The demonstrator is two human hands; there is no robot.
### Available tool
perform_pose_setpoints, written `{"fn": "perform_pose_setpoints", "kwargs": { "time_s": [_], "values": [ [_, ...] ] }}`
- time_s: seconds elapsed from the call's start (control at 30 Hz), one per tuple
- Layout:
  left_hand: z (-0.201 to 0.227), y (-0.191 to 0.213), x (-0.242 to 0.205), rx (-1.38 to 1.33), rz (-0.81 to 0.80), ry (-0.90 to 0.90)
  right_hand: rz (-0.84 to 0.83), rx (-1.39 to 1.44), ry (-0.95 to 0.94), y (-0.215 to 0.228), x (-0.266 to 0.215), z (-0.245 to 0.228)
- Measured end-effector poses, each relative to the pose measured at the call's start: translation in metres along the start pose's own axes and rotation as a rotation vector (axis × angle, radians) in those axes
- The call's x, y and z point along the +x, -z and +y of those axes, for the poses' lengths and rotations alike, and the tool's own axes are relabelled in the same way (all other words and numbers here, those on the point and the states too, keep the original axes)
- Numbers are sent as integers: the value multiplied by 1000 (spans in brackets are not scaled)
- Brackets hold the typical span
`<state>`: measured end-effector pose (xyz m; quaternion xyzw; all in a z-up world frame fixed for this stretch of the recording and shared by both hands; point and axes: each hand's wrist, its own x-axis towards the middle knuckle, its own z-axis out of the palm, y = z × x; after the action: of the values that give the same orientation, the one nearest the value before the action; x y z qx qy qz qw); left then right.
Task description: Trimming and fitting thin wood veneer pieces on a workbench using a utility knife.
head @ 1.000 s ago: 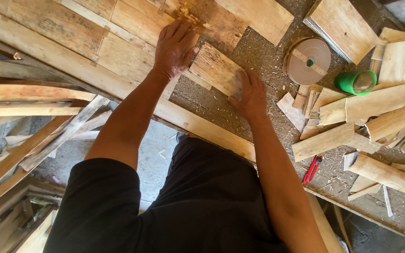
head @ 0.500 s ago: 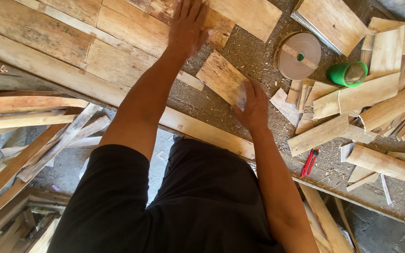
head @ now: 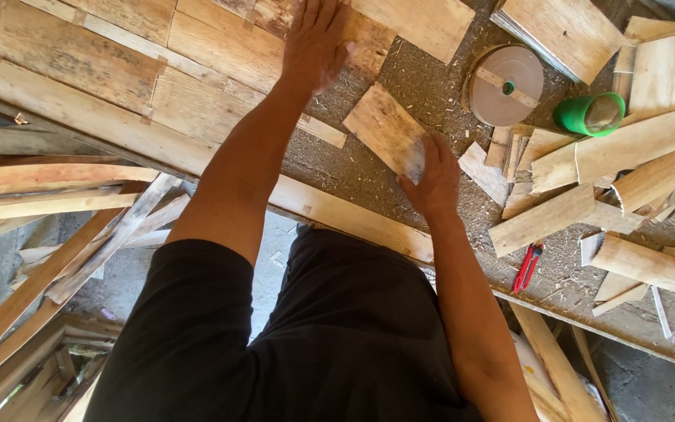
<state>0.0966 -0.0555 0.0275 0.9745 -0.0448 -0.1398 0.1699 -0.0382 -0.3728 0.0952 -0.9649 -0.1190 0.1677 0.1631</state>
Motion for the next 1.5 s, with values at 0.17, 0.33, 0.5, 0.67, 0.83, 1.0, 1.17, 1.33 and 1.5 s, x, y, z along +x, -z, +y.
{"fn": "perform_pose_setpoints", "kwargs": {
  "time_s": [0.17,0.33,0.5,0.67,0.83,1.0,1.17,1.33,1.5],
  "values": [
    [-15,-18,-16,-265,511,-154,72,165,-25,4,-7,1],
    [47,-26,-82,-710,424,165,110,448,-98,-10,-6,5],
    [115,-55,-161,-1361,-154,190,50,512,-126,-4,-7,-33],
    [125,-98,-170,-1377,99,300,31,350,-129,4,-10,-59],
    [100,-57,-166,-1012,111,253,165,442,-92,4,-7,-35],
    [77,-28,-157,-728,-73,-29,258,771,-27,-6,6,22],
    [56,-15,-148,-792,29,-156,90,915,-187,4,7,19],
    [25,-1,-138,-913,371,-17,74,1095,-404,-9,15,22],
    [-8,-16,-136,-439,576,154,167,1209,-686,-29,31,16]
  ]
}}
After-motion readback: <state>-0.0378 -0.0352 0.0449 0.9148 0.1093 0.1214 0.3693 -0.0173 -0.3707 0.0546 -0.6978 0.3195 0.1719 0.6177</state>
